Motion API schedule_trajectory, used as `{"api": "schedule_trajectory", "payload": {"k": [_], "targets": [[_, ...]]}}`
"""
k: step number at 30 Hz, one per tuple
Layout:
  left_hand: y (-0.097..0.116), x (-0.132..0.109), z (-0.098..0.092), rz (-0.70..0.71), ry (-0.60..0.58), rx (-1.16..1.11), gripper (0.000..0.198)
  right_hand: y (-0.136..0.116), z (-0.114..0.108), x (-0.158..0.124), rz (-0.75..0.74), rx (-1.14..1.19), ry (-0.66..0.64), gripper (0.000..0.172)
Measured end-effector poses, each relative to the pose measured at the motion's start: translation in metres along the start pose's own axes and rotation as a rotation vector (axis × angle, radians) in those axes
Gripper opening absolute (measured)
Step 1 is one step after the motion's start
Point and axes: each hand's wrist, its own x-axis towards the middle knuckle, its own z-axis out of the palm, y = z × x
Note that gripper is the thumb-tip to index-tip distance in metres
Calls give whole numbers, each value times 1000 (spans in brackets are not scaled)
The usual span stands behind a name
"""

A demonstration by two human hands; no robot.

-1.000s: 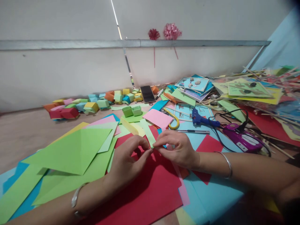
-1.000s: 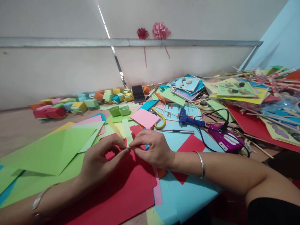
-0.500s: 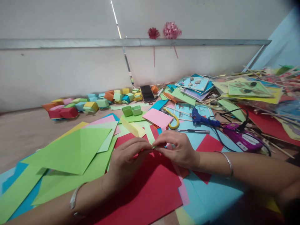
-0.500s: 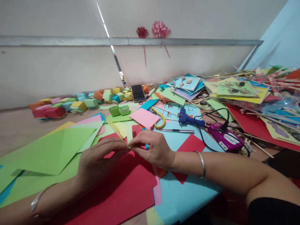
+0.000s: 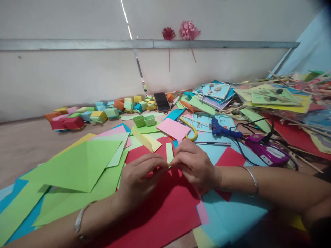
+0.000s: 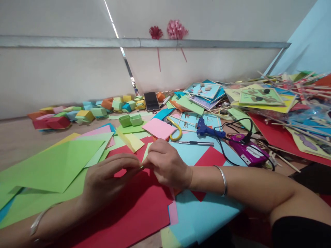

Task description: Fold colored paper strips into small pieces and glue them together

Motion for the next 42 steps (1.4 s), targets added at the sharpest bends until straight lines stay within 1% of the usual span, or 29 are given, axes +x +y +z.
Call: {"api": "schedule_trajectory", "payload": {"k": [1,2,4,6,7,8,10,12,15,17,18,19,22,24,25,27,30,33,37,40,42], "targets": [[1,1,-1,-70,-6,-48,14,0,-1,1,-24,-24,8,19],[2,1,-1,-171,-14,-117,11,0,-1,1,-46,-49,22,19],[4,2,-1,-455,-74,-335,8,2,-2,1,-88,-93,59,17],[3,3,0,-765,-174,-635,20,4,-3,0,-126,-132,81,17],[2,3,1,-897,-214,-789,27,5,-4,-1,-144,-151,86,18],[2,3,2,-997,-221,-924,32,6,-4,-1,-168,-168,85,19],[1,2,4,-1125,-175,-1091,36,7,-5,-1,-220,-199,71,18],[2,2,6,-1193,-127,-1146,40,8,-4,-1,-275,-234,52,18],[2,3,7,-1214,-88,-1144,43,9,-2,-2,-339,-252,12,16],[1,2,8,-1170,-60,-1117,42,8,0,-3,-308,-186,-6,15],[-1,2,8,-1141,-44,-1093,40,8,0,-3,-243,-131,-4,15],[-2,2,7,-1111,-32,-1062,40,7,1,-3,-146,-67,-3,14],[-5,3,6,-1058,-30,-954,38,3,3,-2,241,135,-57,4],[-4,4,5,-1038,-54,-893,35,0,3,0,469,264,-121,7],[-3,5,5,-1026,-78,-872,33,0,4,0,553,327,-151,7],[-1,6,6,-994,-124,-845,29,-1,5,0,657,426,-179,4],[1,8,6,-961,-167,-835,27,0,8,-1,723,522,-167,4],[3,9,5,-958,-179,-828,26,4,9,-2,773,649,-144,4],[5,12,3,-1001,-178,-836,27,10,7,1,861,807,-193,5],[4,11,4,-1006,-174,-863,27,13,4,3,919,828,-233,7],[1,9,6,-1024,-160,-862,26,13,4,3,930,809,-228,8]]}}
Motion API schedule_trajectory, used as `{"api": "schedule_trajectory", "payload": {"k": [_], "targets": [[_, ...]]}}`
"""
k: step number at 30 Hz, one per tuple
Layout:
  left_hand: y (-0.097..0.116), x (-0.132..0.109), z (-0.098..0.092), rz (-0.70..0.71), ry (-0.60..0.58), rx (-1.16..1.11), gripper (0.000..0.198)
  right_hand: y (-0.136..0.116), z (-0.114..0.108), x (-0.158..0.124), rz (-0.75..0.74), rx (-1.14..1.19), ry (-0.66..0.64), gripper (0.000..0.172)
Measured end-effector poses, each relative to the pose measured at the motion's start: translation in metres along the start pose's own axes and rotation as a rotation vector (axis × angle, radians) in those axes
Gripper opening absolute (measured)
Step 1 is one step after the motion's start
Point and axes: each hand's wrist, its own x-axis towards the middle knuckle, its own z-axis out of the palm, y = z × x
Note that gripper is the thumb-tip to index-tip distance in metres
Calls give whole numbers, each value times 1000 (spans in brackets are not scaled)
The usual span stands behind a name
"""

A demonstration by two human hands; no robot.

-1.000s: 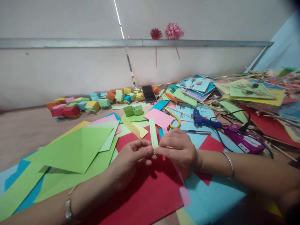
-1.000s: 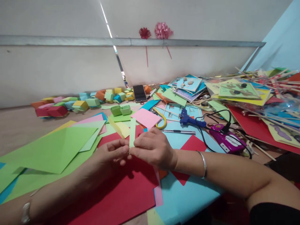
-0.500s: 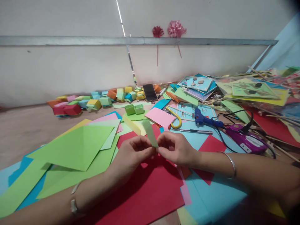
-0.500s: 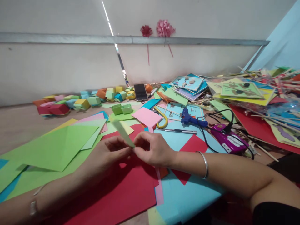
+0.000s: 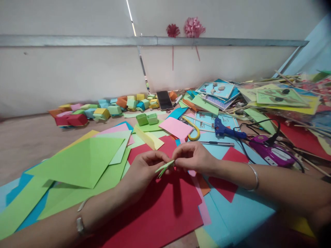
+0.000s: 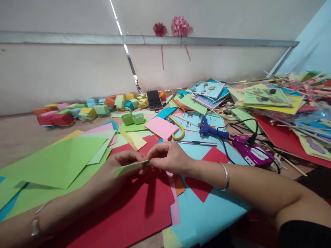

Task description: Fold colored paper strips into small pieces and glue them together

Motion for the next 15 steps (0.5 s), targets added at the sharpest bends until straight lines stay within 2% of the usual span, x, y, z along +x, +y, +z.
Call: {"api": "schedule_trajectory", "payload": {"k": [3,7,11,15], "targets": [[-6,1,-3,-42,23,-40,25,2,1,-1,-47,-59,37,11],[-8,-1,-5,-73,-1,-109,26,4,1,-1,-134,-178,65,14],[-1,-2,-2,38,35,30,27,3,0,-2,-196,-284,63,14],[4,-3,3,123,76,109,30,0,3,-5,-169,-306,35,9]]}}
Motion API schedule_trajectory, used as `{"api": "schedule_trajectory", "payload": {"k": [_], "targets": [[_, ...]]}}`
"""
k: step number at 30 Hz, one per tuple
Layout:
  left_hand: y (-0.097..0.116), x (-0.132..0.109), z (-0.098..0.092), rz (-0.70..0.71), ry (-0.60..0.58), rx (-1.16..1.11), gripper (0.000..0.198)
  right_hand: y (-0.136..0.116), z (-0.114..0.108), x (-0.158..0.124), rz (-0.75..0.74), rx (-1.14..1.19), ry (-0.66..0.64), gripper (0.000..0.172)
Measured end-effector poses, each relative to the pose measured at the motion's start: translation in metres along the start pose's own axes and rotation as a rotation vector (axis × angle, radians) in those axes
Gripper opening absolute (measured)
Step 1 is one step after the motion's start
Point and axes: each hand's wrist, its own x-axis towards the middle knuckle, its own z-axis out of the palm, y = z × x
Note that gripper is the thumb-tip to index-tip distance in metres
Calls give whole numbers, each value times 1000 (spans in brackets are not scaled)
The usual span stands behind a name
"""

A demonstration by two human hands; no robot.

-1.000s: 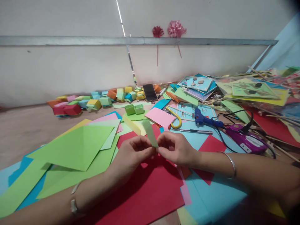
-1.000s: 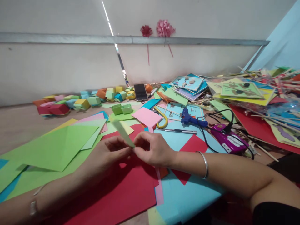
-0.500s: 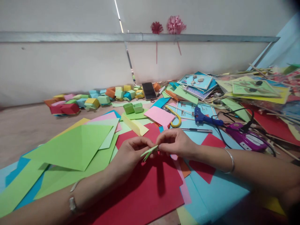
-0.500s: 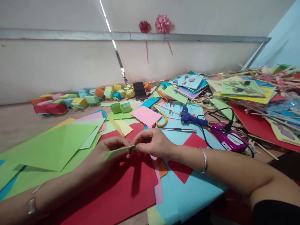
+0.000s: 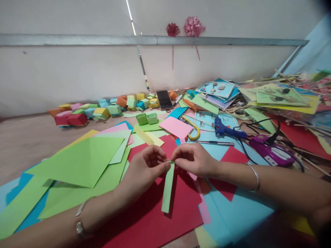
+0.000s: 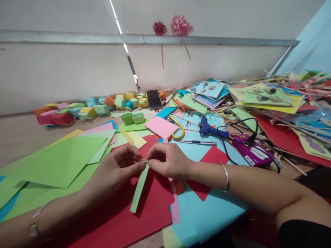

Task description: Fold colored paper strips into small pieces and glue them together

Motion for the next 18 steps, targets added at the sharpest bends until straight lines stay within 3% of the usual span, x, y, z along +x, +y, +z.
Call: {"api": "schedule_trajectory", "payload": {"k": [3,12,18], "targets": [[0,-1,0,29,0,41,28,-1,2,-1,-34,-14,26,4],[0,-1,-1,-17,-42,18,31,-5,3,-4,-182,-190,67,11],[-8,4,-7,-41,-25,-96,36,2,0,-4,-482,-499,-56,16]]}}
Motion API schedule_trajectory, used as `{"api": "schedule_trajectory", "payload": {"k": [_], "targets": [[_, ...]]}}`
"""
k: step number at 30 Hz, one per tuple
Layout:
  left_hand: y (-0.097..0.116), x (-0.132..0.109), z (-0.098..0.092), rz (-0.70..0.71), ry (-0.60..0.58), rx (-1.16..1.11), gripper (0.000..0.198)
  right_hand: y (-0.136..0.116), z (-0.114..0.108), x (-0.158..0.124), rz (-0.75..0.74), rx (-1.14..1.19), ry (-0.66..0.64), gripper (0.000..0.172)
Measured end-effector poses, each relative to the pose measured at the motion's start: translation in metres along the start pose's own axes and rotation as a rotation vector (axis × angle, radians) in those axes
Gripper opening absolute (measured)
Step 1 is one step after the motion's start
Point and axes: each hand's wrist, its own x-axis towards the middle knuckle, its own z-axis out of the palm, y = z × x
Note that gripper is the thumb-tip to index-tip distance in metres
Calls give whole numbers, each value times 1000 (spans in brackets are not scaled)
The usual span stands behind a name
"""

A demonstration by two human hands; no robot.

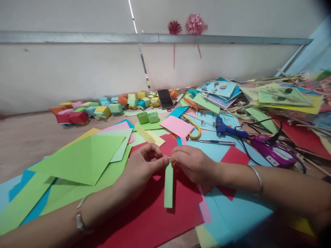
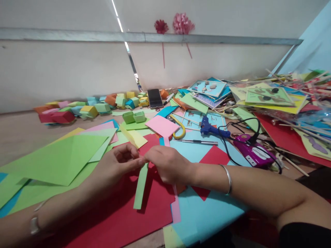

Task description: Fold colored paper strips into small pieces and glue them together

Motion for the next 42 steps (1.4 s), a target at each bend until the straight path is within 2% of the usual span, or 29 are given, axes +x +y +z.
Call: {"api": "schedule_trajectory", "payload": {"k": [4,10,13,18,24,29,34,37,42], "targets": [[-6,3,-2,-5,8,-88,36,2,0,1,18,-91,-68,25],[-4,-2,2,2,20,-117,36,-2,0,1,44,28,156,15],[-5,-3,3,-33,49,-146,36,-3,0,1,150,132,211,14],[-7,1,3,-24,61,-130,31,-3,3,3,367,288,211,9],[-4,0,3,6,40,-85,32,-3,5,4,493,472,216,8],[4,-5,8,43,29,-6,31,-1,5,5,541,551,247,17],[6,-5,11,107,38,51,25,1,7,5,567,590,201,21],[4,-5,9,109,40,36,26,-1,7,6,576,599,175,19],[3,-5,8,83,-26,31,25,-4,4,8,575,688,142,16]]}}
